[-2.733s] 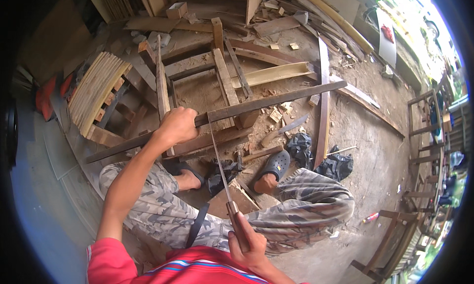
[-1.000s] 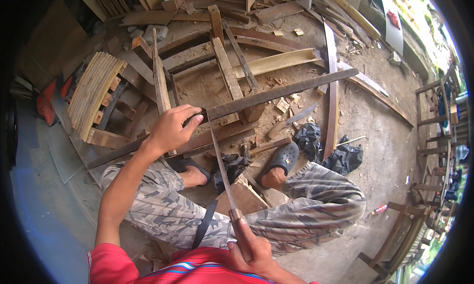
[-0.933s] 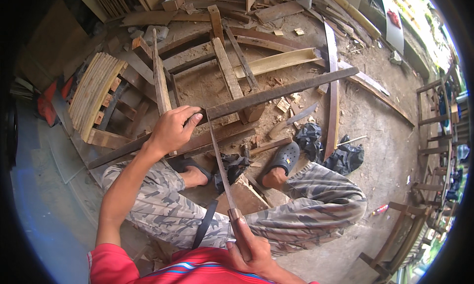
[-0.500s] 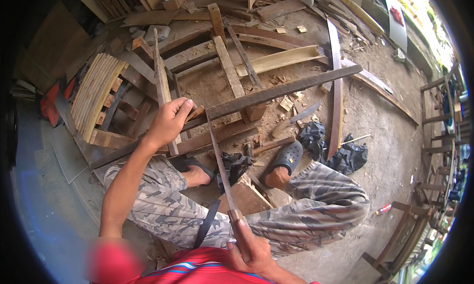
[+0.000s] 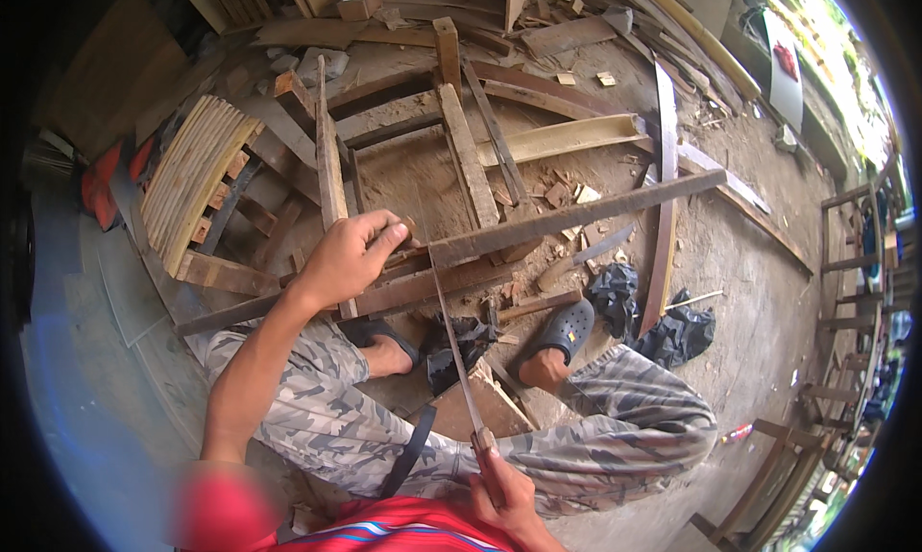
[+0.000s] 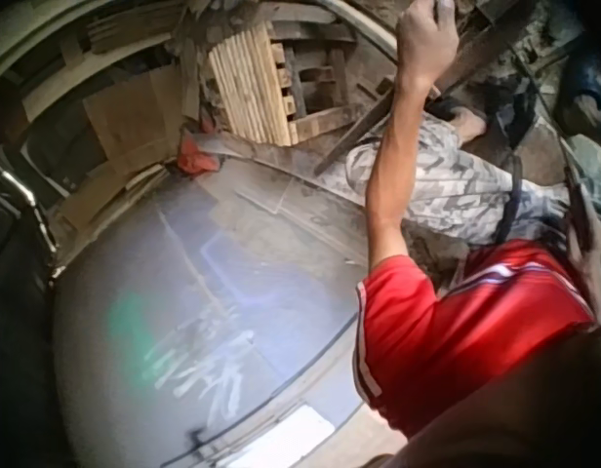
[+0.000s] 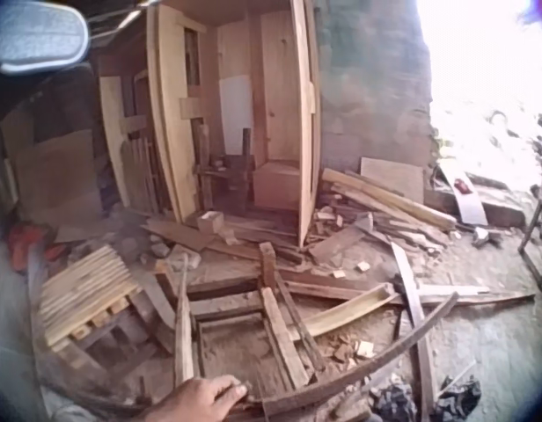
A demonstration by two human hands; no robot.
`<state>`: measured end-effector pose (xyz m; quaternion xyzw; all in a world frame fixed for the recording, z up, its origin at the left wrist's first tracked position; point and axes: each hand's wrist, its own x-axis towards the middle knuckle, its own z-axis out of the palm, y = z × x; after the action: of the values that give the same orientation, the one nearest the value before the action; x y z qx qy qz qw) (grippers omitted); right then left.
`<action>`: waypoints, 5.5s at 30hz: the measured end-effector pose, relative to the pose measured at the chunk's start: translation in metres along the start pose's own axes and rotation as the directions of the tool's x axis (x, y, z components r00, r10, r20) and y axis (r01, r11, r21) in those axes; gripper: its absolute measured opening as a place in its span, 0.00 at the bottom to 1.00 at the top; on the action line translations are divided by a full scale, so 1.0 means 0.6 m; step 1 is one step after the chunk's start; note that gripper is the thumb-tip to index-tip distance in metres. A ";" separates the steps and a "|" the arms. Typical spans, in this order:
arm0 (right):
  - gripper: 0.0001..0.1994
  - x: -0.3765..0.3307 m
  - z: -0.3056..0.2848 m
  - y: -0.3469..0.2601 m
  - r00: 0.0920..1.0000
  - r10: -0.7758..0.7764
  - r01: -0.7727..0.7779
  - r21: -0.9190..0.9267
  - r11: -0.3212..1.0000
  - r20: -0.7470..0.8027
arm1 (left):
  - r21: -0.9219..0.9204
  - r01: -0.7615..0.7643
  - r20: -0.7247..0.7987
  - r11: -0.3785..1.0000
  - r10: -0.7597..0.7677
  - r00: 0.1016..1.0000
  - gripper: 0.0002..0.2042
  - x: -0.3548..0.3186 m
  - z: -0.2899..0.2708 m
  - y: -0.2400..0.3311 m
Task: The person sits on the floor and uses a hammer to remove nails from a wooden frame, then uses a hand saw to cut a wooden plank. The person continues to hammer and saw different parts of the frame, separating pieces of wood.
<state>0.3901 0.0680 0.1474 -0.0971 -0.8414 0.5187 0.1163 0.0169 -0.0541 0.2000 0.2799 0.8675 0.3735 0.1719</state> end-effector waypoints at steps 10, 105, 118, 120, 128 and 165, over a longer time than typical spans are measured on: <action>0.29 -0.020 0.010 0.033 0.997 0.063 -0.066 0.064 0.996 0.052 | -0.158 0.030 0.145 0.987 -0.007 0.989 0.21 0.011 -0.007 -0.015; 0.32 0.115 0.002 -0.064 0.995 0.023 -0.020 0.034 0.999 -0.099 | 0.654 0.023 0.093 0.756 -0.111 0.989 0.06 0.001 0.030 0.012; 0.32 0.251 0.063 -0.036 0.993 0.047 -0.024 0.203 0.979 -0.112 | 0.700 0.002 0.033 0.714 -0.036 0.999 0.06 -0.009 0.042 0.005; 0.31 0.190 0.046 -0.036 0.994 0.068 -0.055 0.156 0.986 -0.080 | 0.688 0.026 0.036 0.725 -0.070 0.997 0.06 -0.010 0.037 0.004; 0.32 0.054 -0.013 -0.003 0.993 -0.082 0.076 -0.074 0.994 -0.089 | 0.678 -0.012 0.006 0.735 0.011 1.000 0.06 -0.012 0.046 -0.004; 0.32 0.272 0.062 -0.004 0.995 0.014 0.004 0.184 0.983 -0.095 | 0.701 -0.022 0.011 0.713 0.020 1.000 0.11 0.001 0.045 -0.028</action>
<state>0.2235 0.0816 0.1489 -0.1129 -0.7830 0.5893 0.1638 0.0241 -0.0481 0.1694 0.3344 0.9409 0.0187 0.0500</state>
